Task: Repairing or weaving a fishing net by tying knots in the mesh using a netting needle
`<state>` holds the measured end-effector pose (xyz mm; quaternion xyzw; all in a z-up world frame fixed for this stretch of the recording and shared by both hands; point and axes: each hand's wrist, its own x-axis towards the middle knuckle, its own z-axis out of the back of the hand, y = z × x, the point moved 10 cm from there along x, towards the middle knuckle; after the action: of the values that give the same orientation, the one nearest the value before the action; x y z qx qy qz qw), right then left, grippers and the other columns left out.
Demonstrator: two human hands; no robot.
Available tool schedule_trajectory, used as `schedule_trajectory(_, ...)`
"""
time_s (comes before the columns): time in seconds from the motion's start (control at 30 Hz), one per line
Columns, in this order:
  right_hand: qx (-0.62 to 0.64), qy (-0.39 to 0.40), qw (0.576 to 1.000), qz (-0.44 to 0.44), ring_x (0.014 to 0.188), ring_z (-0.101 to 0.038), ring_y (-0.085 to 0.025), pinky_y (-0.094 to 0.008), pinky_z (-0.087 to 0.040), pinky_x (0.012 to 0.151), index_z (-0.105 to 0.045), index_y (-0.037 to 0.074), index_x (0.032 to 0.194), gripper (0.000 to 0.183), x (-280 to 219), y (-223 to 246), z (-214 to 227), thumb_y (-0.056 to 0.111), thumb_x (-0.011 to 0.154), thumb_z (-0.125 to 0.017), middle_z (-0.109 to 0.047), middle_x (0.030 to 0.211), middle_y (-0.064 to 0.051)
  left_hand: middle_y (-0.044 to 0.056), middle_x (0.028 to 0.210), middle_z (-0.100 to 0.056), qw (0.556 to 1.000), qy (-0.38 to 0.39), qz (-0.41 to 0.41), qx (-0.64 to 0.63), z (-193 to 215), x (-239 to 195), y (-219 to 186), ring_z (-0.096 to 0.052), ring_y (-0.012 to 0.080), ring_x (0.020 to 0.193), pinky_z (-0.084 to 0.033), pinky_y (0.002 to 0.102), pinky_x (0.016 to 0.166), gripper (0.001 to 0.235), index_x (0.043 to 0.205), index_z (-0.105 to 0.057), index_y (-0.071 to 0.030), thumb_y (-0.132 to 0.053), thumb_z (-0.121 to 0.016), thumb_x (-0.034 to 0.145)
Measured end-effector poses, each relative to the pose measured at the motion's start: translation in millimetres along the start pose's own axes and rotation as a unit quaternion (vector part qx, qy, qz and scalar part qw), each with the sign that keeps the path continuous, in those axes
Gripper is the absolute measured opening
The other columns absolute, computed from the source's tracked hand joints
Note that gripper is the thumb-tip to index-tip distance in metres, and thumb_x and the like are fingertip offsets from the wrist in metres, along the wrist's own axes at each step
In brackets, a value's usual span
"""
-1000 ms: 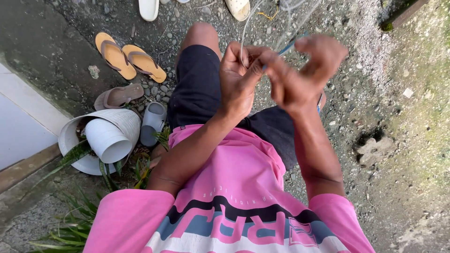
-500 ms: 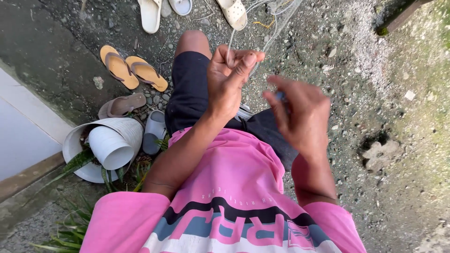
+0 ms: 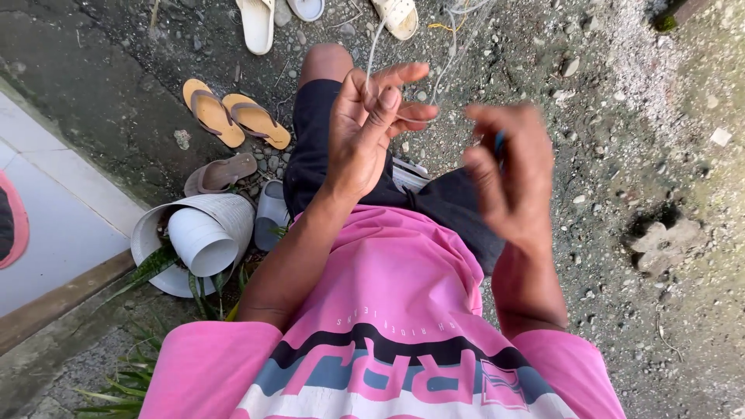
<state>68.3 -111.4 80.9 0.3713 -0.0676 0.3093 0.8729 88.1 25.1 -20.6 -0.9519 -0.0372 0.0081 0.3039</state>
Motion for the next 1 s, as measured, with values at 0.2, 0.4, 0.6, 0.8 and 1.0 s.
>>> schedule_trajectory(0.2, 0.022, -0.120, 0.991, 0.056, 0.076, -0.045, -0.021, -0.038, -0.034, 0.073, -0.053, 0.006, 0.131, 0.037, 11, -28, 26, 0.030, 0.111, -0.033, -0.054, 0.079, -0.011, 0.015, 0.121, -0.052, 0.988, 0.043, 0.050, 0.139, -18, -6, -8, -0.070, 0.0369, 0.094, -0.061, 0.032, 0.074, 0.028, 0.087, -0.031, -0.014, -0.021, -0.056, 0.096)
schedule_trajectory(0.4, 0.085, 0.049, 0.994, 0.046, 0.079, -0.052, -0.026, -0.035, -0.040, 0.069, -0.060, -0.008, 0.117, 0.020, 31, -25, -8, 0.006, 0.104, -0.053, -0.060, 0.097, -0.018, 0.016, 0.108, -0.058, 0.981, 0.027, 0.066, 0.181, -17, -5, -8, -0.072, 0.0348, 0.084, -0.057, 0.025, 0.063, 0.028, 0.087, -0.028, -0.015, -0.011, -0.055, 0.093)
schedule_trajectory(0.6, 0.069, 0.051, 0.989, 0.122, 0.075, -0.055, -0.026, -0.037, -0.044, 0.068, -0.056, -0.003, 0.095, 0.008, 30, -18, -9, 0.003, 0.099, -0.060, -0.060, 0.086, -0.015, 0.015, 0.106, -0.058, 0.979, 0.047, 0.056, 0.192, -22, -1, -8, -0.072, 0.0344, 0.085, -0.058, 0.026, 0.065, 0.028, 0.087, -0.028, -0.014, -0.013, -0.055, 0.094)
schedule_trajectory(0.8, 0.202, -0.003, 0.979, 0.033, 0.062, -0.043, -0.014, -0.029, -0.032, 0.055, -0.055, 0.002, 0.098, 0.012, 26, -51, -6, 0.013, 0.100, -0.054, -0.057, 0.085, -0.011, 0.013, 0.094, -0.053, 0.979, 0.057, 0.049, 0.190, -27, 3, -7, -0.069, 0.0397, 0.093, -0.058, 0.028, 0.072, 0.029, 0.087, -0.028, -0.013, -0.013, -0.056, 0.092)
schedule_trajectory(1.0, 0.173, 0.020, 0.985, 0.011, 0.077, -0.040, -0.020, -0.031, -0.032, 0.067, -0.068, 0.000, 0.106, 0.022, 32, -40, -19, 0.016, 0.092, -0.074, -0.042, 0.082, -0.006, 0.014, 0.098, -0.052, 0.972, 0.084, 0.029, 0.219, -32, 2, -6, -0.060, 0.0190, 0.094, -0.061, 0.035, 0.079, 0.023, 0.089, -0.030, -0.012, -0.012, -0.053, 0.094)
